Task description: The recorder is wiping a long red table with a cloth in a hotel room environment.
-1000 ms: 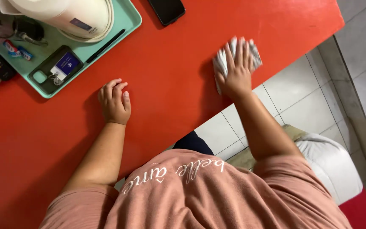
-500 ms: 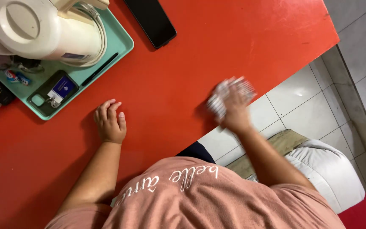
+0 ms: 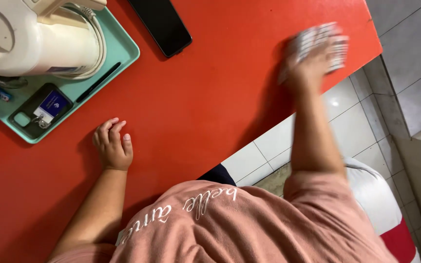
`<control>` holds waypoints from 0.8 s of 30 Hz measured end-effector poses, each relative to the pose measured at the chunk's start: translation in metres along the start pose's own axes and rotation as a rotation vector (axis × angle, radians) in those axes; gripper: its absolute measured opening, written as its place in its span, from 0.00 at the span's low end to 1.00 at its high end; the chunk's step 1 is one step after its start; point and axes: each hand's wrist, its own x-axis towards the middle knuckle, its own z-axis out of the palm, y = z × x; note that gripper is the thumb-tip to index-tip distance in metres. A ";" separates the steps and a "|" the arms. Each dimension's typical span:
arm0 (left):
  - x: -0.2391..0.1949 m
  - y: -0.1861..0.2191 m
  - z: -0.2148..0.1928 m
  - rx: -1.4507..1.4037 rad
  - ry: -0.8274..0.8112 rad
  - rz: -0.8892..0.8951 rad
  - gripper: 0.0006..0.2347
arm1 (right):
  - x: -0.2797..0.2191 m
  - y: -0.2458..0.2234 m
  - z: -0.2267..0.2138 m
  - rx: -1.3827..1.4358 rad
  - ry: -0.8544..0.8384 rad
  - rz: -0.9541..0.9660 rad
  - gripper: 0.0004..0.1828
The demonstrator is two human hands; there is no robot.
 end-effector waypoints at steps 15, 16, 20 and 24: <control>-0.001 -0.004 -0.003 -0.006 -0.027 -0.065 0.14 | -0.086 -0.239 -0.109 0.184 -0.306 -0.233 0.58; 0.000 -0.004 -0.003 0.002 -0.019 -0.080 0.14 | -0.114 -0.267 -0.111 0.186 -0.311 -0.251 0.58; -0.003 -0.003 -0.005 -0.041 -0.014 -0.064 0.14 | -0.215 -0.300 -0.123 0.154 -0.564 -0.777 0.56; 0.000 -0.004 -0.006 -0.084 0.014 -0.045 0.13 | -0.210 -0.228 -0.124 0.080 -0.640 -0.667 0.55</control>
